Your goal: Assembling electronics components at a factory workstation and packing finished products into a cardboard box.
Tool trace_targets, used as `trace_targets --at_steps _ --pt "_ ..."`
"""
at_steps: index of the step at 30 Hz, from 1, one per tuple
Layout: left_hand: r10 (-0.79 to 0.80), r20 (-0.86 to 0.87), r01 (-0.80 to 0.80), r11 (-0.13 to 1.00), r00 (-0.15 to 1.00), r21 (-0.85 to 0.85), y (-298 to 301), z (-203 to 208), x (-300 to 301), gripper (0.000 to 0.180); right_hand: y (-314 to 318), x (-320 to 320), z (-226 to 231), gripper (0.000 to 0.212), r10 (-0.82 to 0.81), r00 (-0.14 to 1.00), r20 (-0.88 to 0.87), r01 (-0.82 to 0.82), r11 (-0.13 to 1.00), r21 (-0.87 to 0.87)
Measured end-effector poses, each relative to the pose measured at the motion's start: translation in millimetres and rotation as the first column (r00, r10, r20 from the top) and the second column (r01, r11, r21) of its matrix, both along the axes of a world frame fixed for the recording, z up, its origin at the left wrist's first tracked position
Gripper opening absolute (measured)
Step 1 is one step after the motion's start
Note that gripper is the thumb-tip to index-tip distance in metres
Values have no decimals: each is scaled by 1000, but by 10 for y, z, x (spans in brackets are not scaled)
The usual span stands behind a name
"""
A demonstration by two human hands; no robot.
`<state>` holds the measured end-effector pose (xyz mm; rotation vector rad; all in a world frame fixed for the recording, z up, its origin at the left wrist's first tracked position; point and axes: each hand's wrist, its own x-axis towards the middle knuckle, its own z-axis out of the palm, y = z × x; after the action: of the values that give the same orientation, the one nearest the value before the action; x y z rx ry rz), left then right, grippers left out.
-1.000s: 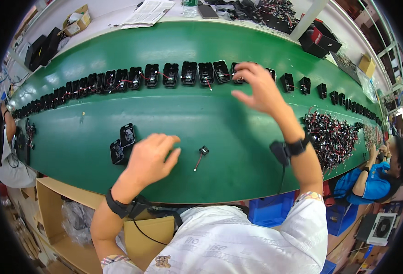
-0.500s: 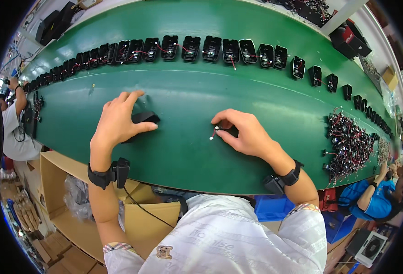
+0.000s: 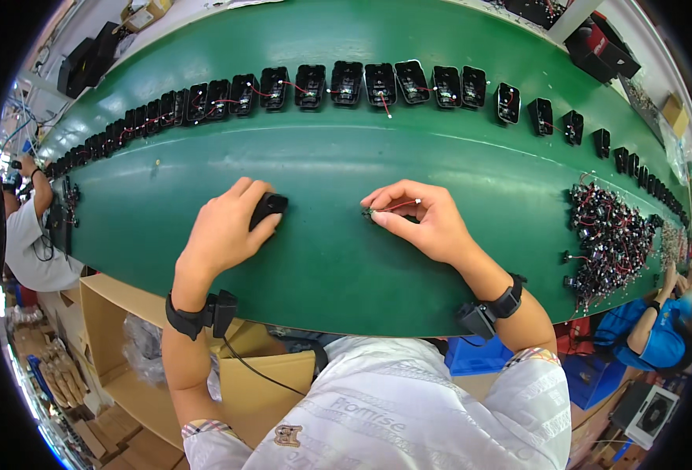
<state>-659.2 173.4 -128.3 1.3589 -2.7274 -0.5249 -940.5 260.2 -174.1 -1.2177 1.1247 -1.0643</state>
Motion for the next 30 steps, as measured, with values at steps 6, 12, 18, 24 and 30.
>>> trace_targets --at_steps 6,12,18,24,30 --pt "188 -427 151 750 885 644 171 -123 -336 36 142 88 118 10 -40 992 119 42 999 -21" --pt "365 -519 387 378 773 841 318 -191 -496 67 193 105 180 9 -90 994 -55 76 974 -215" --pt "318 -599 460 415 735 785 359 -84 -500 99 240 161 206 8 -115 977 179 125 991 -45" --pt "191 -505 356 508 842 785 326 -22 -515 96 256 113 229 7 -39 990 137 41 999 -9" --pt "84 -605 473 542 792 694 331 -70 -497 94 247 97 250 9 -39 975 -219 -34 947 -321"
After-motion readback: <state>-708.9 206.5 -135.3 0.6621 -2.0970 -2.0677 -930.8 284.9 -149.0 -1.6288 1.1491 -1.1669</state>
